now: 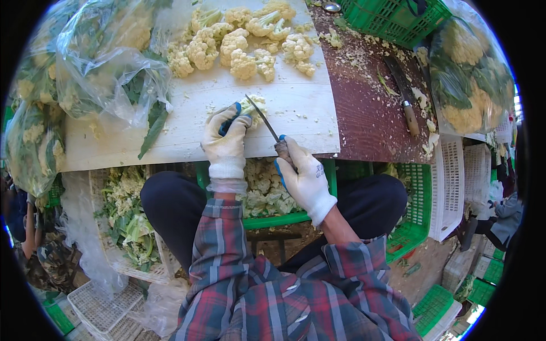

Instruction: The person sits on the floor and uses a knife to chop a whole cauliflower into florets on a white cutting board. The florets are placed into a green basket below. The person handles the cauliflower and knife with gloved hands throughout.

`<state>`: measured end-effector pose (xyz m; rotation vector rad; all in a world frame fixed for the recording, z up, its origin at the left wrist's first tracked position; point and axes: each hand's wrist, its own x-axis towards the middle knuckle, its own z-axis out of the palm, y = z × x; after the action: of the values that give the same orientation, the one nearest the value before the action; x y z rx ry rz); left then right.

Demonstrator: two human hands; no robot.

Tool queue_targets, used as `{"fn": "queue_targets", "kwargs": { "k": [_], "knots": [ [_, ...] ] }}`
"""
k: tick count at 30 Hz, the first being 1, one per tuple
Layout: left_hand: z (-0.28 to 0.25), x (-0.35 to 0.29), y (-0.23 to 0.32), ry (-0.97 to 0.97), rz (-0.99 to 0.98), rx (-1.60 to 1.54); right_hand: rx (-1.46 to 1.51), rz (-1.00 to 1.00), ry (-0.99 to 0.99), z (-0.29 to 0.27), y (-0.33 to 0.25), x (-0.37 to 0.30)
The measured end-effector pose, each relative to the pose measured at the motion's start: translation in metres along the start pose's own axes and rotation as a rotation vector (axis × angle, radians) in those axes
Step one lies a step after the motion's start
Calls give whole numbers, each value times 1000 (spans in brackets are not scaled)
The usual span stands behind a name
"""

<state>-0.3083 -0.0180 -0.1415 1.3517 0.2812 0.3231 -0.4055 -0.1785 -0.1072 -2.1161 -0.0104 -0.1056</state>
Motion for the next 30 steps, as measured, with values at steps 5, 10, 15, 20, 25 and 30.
{"fn": "queue_targets", "kwargs": {
  "k": [5,10,15,20,25,30],
  "knots": [
    [-8,5,-6,-4,-6,8,-44,129,-135,4,-4,9],
    [-14,12,2,108,-203,-101,-109,142,-158,-15,-4,10],
    [-53,6,15,-221,-222,135,48,60,-39,-46,3,-22],
    [11,4,46,-357,217,780,-21,230,38,-58,-5,9],
    [-9,-1,52,-872,119,947,42,260,-61,-78,1,-6],
    [44,56,60,-291,504,1135,200,226,117,-82,-3,-9]
  ]
}}
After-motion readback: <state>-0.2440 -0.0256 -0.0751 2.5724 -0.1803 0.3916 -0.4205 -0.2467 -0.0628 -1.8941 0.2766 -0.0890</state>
